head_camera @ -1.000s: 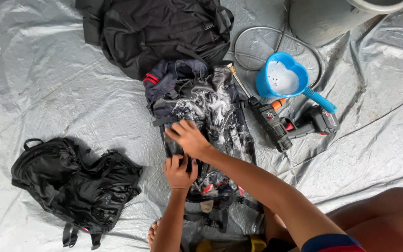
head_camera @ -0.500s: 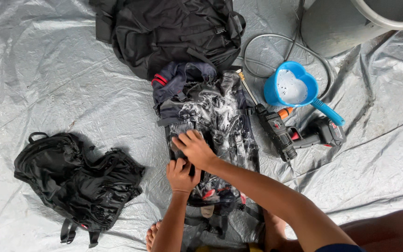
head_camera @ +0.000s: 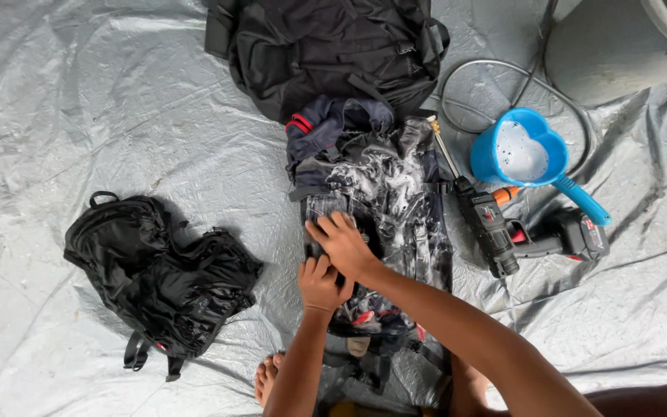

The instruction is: The person cleans a backpack by hand using a small brush and soapy water while it lies on a plastic sheet on the floor.

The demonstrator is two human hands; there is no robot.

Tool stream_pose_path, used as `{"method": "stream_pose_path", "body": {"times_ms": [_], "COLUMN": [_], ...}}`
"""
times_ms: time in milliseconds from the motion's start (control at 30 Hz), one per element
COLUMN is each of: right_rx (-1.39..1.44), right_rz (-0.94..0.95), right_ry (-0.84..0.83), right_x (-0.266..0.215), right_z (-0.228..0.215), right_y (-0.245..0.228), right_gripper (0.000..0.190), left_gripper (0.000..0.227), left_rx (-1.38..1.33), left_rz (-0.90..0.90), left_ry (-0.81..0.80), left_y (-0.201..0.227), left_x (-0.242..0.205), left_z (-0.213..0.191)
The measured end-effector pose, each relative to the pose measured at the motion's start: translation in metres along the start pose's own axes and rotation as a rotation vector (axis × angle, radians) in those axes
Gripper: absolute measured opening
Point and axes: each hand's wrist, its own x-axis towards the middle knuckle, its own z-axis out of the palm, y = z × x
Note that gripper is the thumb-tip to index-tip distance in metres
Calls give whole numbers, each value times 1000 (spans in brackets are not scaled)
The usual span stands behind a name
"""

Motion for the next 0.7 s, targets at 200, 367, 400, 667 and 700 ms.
{"method": "stream_pose_path", "body": {"times_ms": [200, 367, 400, 667, 700], "right_rx": [283, 510, 594, 380, 426], "right_rz": [-88, -179, -213, -197, -135], "right_ry": [-119, -231, -270, -152, -177], "right_x": [44, -13, -25, 22, 23], "right_z": [57, 65, 66, 77, 76], "right_y": [5, 5, 6, 46, 47], "right_gripper": [23, 36, 41, 32, 36], "left_gripper": [36, 33, 32, 39, 49], "left_rx": [8, -12, -19, -128, -201], "left_rz": [11, 13, 6, 4, 39], "left_ry": [18, 16, 20, -99, -171], "left_y": [5, 0, 2, -7, -13], "left_x": [12, 8, 4, 2, 6], "left_z": [-8, -4, -4, -22, -21]}}
